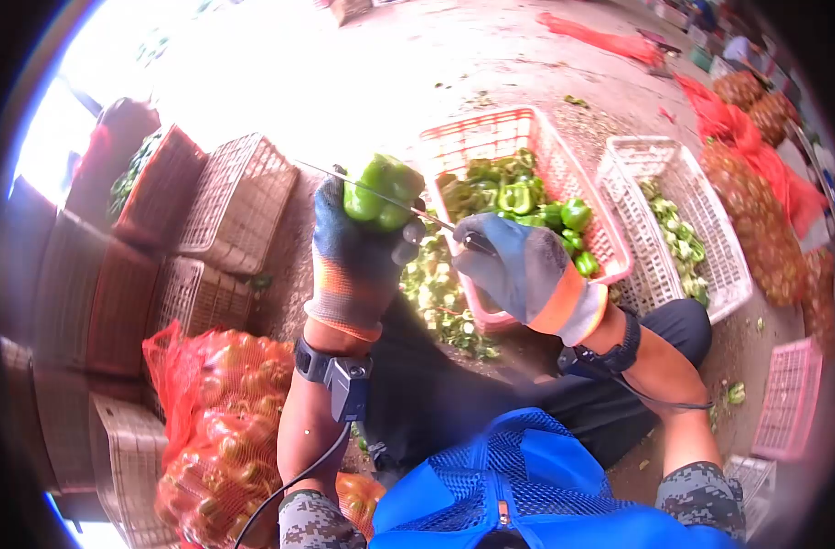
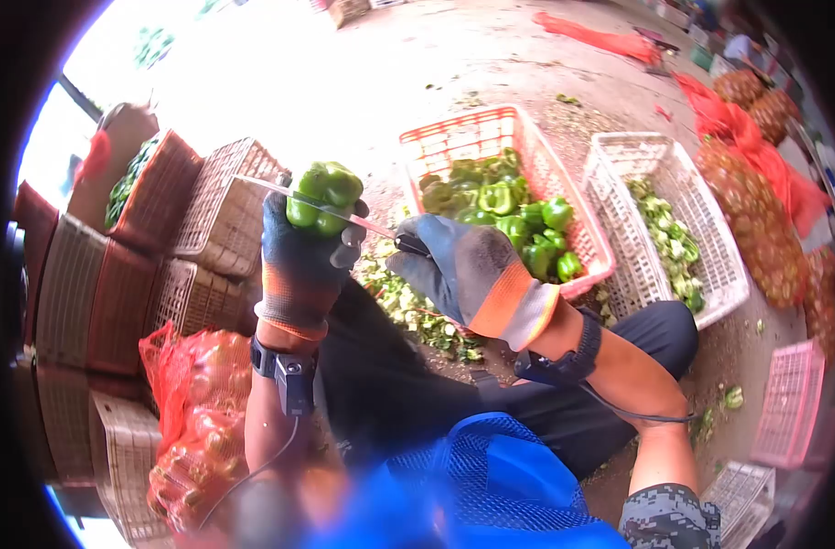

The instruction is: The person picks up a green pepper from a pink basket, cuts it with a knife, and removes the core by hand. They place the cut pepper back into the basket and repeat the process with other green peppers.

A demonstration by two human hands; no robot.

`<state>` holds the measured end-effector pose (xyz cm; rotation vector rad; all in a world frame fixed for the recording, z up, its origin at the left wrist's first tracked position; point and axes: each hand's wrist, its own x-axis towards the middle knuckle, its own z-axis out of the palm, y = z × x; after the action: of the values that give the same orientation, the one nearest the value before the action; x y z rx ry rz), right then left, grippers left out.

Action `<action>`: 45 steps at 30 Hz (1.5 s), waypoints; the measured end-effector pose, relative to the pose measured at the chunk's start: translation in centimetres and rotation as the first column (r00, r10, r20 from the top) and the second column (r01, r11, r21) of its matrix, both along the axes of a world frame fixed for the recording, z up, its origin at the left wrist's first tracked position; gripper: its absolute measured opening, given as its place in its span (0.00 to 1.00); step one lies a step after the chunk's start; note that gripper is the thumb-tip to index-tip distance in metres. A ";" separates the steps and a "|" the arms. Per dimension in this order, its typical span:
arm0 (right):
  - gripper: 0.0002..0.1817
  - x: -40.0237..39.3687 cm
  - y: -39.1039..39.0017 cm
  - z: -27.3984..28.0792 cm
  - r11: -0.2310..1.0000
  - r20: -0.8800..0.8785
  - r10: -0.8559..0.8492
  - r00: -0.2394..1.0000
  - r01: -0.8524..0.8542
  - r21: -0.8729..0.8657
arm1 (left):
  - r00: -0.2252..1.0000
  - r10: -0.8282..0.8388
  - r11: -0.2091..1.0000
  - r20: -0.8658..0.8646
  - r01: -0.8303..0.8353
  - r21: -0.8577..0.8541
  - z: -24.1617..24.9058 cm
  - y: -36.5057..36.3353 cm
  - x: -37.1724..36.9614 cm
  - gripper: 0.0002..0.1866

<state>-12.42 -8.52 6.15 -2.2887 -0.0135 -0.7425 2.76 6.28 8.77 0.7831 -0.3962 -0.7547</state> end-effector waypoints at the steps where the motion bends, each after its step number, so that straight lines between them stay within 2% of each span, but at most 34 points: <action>1: 0.15 -0.7 -0.7 -0.4 1.000 -0.042 -0.026 0.999 0.026 -0.009 | 0.997 -0.026 1.000 0.073 0.027 -0.014 -0.4 -0.9 -0.7 0.16; 4: 0.15 -2.5 -2.0 -1.2 0.983 -0.049 -0.178 0.983 0.175 -0.052 | 0.970 -0.139 0.988 0.197 0.149 -0.037 -2.4 -3.2 -1.2 0.23; 5: 0.15 -3.0 -2.4 -1.9 0.976 -0.064 -0.205 0.977 0.199 -0.091 | 0.961 -0.170 0.981 0.218 0.185 -0.049 -2.9 -3.9 -1.4 0.20; 7: 0.14 -3.5 -3.2 -3.2 0.957 -0.089 -0.248 0.965 0.230 -0.176 | 0.963 -0.256 0.962 0.084 0.262 -0.071 -3.3 -5.2 -2.3 0.16; 9: 0.13 -3.6 -3.5 -3.7 0.948 -0.152 -0.311 0.938 0.296 -0.118 | 0.923 -0.340 0.939 -0.179 0.326 -0.106 -2.8 -6.5 -3.2 0.15; 10: 0.12 -3.6 -3.6 -3.8 0.940 -0.185 -0.339 0.922 0.328 -0.092 | 0.958 -0.257 0.961 -0.127 0.267 0.073 -2.2 -7.2 -4.0 0.24; 11: 0.12 -3.6 -3.6 -3.9 0.930 -0.219 -0.367 0.904 0.361 -0.066 | 0.981 -0.157 0.967 -0.117 0.176 0.182 -2.1 -8.3 -5.0 0.26; 13: 0.10 -3.3 -4.6 -4.1 0.944 -0.195 -0.316 0.928 0.327 0.026 | 0.962 -0.229 0.950 -0.147 0.254 0.182 -2.0 -8.6 -5.9 0.28; 15: 0.09 -3.0 -5.6 -4.6 0.959 -0.141 -0.263 0.955 0.275 0.073 | 0.969 -0.215 0.965 -0.120 0.230 0.126 -2.4 -8.8 -5.6 0.26; 16: 0.10 -3.1 -5.7 -4.4 0.960 -0.235 -0.254 0.938 0.274 0.057 | 0.972 -0.205 0.971 -0.113 0.217 0.101 -2.8 -8.7 -5.6 0.26; 19: 0.08 -3.0 -5.9 -4.3 0.941 -0.313 -0.336 0.888 0.328 -0.080 | 0.968 -0.194 0.955 -0.159 0.224 0.197 -3.6 -8.6 -4.2 0.26; 22: 0.09 -3.2 -7.3 -3.7 0.974 -0.345 -0.188 0.919 0.219 0.052 | 0.877 -0.414 0.903 -0.245 0.429 0.008 -4.6 -7.9 -2.6 0.25; 26: 0.13 -4.6 -9.0 -1.1 0.969 -0.502 0.006 0.865 0.119 0.217 | 0.775 -0.496 0.857 -0.392 0.509 -0.078 -5.0 -7.5 -1.3 0.25; 29: 0.14 -4.6 -9.7 -2.4 0.980 -0.463 -0.153 0.873 0.196 0.045 | 0.705 -0.546 0.824 -0.453 0.551 -0.134 -5.6 -7.5 -0.9 0.24; 31: 0.15 -4.1 -9.8 -2.4 0.987 -0.452 -0.129 0.882 0.158 0.025 | 0.699 -0.561 0.814 -0.443 0.565 -0.139 -6.1 -7.7 -0.8 0.24; 32: 0.16 -3.9 -9.7 -2.3 0.990 -0.447 -0.119 0.887 0.141 0.015 | 0.727 -0.518 0.839 -0.450 0.533 -0.106 -6.2 -7.7 -1.0 0.24; 34: 0.17 -3.5 -9.6 -1.6 0.971 -0.511 -0.012 0.860 0.133 0.201 | 0.781 -0.429 0.885 -0.454 0.463 -0.040 -6.2 -7.6 -1.5 0.24; 35: 0.17 -3.2 -9.6 -1.4 0.948 -0.535 0.049 0.844 0.130 0.292 | 0.760 -0.463 0.872 -0.455 0.482 -0.083 -6.4 -7.5 -1.4 0.26; 36: 0.19 -2.8 -9.7 -2.0 0.850 -0.516 0.131 0.847 0.172 0.498 | 0.741 -0.494 0.859 -0.455 0.496 -0.125 -6.6 -7.4 -1.2 0.27; 37: 0.20 -2.5 -10.3 -2.7 0.839 -0.496 0.090 0.864 0.202 0.505 | 0.720 -0.524 0.844 -0.455 0.509 -0.167 -6.9 -7.3 -1.1 0.28; 39: 0.21 -1.7 -11.9 -3.2 0.813 -0.457 -0.003 0.890 0.268 0.516 | 0.720 -0.558 0.823 -0.413 0.544 -0.165 -7.3 -7.0 -0.8 0.29; 40: 0.24 -1.7 -12.5 -2.8 0.802 -0.543 -0.030 0.839 0.344 0.488 | 0.716 -0.578 0.809 -0.391 0.564 -0.163 -7.6 -7.0 -0.7 0.30; 41: 0.25 -1.6 -12.4 -2.7 0.763 -0.520 0.006 0.854 0.333 0.554 | 0.823 -0.509 0.856 -0.254 0.516 -0.042 -8.3 -7.2 -0.7 0.27; 43: 0.26 -1.2 -11.6 -2.2 0.667 -0.467 0.076 0.881 0.303 0.681 | 0.931 -0.359 0.924 0.067 0.344 0.165 -8.7 -7.6 -1.2 0.21; 44: 0.29 -1.7 -11.1 -1.0 0.593 -0.539 0.110 0.835 0.381 0.710 | 0.961 -0.186 0.943 0.204 0.116 0.312 -8.0 -7.6 -2.4 0.22; 45: 0.30 -1.7 -11.0 -0.7 0.567 -0.521 0.129 0.844 0.368 0.737 | 0.931 -0.201 0.934 0.303 0.089 0.347 -8.3 -7.9 -2.1 0.26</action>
<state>-14.15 -19.49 5.45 -1.4766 0.6440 -0.0681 0.67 -1.66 0.47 1.2156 -0.6519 -0.8420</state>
